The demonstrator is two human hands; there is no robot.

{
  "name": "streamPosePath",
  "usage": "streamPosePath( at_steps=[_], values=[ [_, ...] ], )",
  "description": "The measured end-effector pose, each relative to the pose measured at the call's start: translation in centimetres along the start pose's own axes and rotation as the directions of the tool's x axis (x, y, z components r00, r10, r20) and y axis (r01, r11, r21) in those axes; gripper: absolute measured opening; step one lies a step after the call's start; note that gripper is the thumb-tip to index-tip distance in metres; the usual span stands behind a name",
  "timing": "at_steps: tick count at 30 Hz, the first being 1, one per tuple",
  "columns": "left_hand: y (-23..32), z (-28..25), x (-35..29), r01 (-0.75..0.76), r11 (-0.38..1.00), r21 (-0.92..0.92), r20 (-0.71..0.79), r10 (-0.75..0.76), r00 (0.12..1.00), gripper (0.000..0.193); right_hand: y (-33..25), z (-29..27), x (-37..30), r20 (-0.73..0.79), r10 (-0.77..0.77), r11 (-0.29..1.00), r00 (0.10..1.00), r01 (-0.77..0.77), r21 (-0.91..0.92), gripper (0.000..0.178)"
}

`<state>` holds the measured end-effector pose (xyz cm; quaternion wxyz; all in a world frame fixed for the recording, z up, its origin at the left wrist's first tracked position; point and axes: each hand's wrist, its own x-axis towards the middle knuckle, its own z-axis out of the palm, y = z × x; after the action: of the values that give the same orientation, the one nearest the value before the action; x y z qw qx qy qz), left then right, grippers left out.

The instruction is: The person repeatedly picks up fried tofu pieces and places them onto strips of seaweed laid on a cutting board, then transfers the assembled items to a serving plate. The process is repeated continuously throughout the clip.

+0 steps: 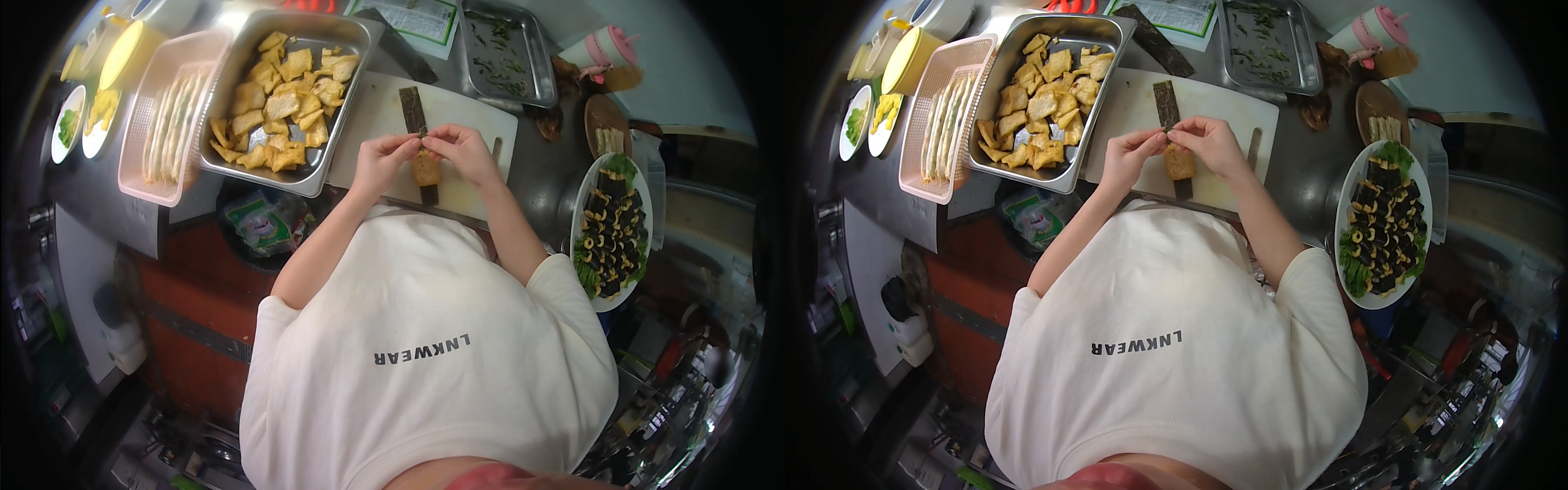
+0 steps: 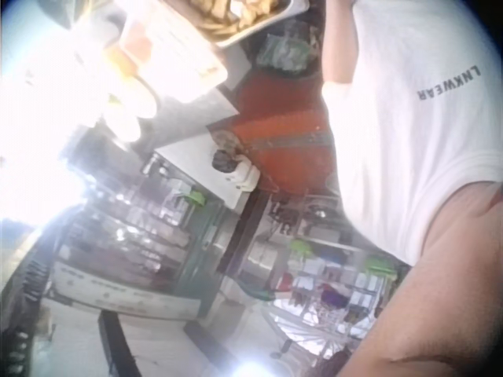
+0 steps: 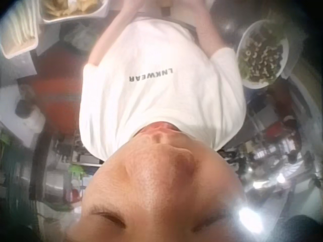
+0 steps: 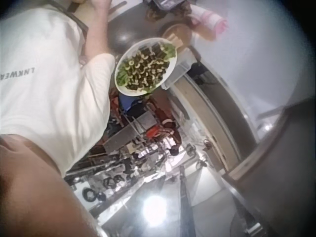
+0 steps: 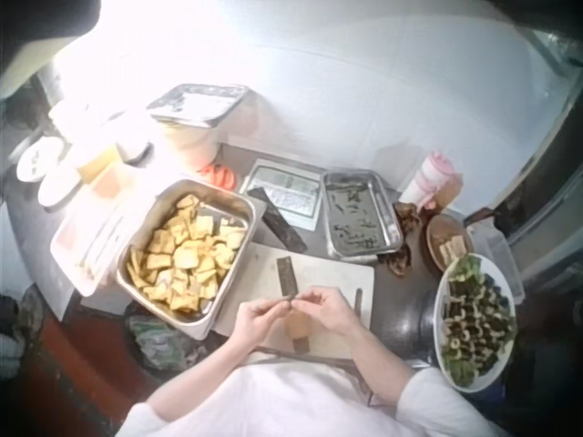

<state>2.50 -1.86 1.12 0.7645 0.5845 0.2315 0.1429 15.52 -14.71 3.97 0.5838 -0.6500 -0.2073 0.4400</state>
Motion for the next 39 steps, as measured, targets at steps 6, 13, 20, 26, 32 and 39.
streamPosePath(
  at_steps=[6,13,20,26,32,39],
  values=[
    [-0.5,0.3,-0.3,0.028,0.998,0.057,0.019,-0.029,0.999,0.02,2.3,1.3,-1.5,-0.066,-0.013,0.98,0.998,0.026,0.198,0.016],
    [0.6,0.5,-0.7,-0.133,0.933,0.335,0.127,0.095,0.987,0.015,4.2,-0.2,-2.4,-0.038,0.073,0.989,0.997,-0.068,0.132,0.016],
    [0.0,-0.6,-0.3,-0.646,0.264,0.716,0.514,0.426,0.744,0.014,2.7,-2.6,-5.2,-0.018,0.023,0.931,1.0,-0.028,-0.363,0.012],
    [-0.2,-0.5,-0.2,-0.673,0.293,0.679,0.525,0.447,0.724,0.013,3.4,-1.8,-6.8,0.249,-0.385,0.58,0.889,0.443,-0.684,0.014],
    [1.5,-0.2,-1.5,-0.664,0.225,0.713,0.586,0.33,0.74,0.02,4.3,-1.3,-6.2,0.276,-0.53,0.453,0.802,0.543,-0.707,0.011],
    [-0.4,0.1,-1.9,-0.644,0.195,0.74,0.534,0.412,0.738,0.014,4.8,0.2,-3.6,0.058,-0.589,0.599,0.806,0.483,-0.639,0.011]
  ],
)
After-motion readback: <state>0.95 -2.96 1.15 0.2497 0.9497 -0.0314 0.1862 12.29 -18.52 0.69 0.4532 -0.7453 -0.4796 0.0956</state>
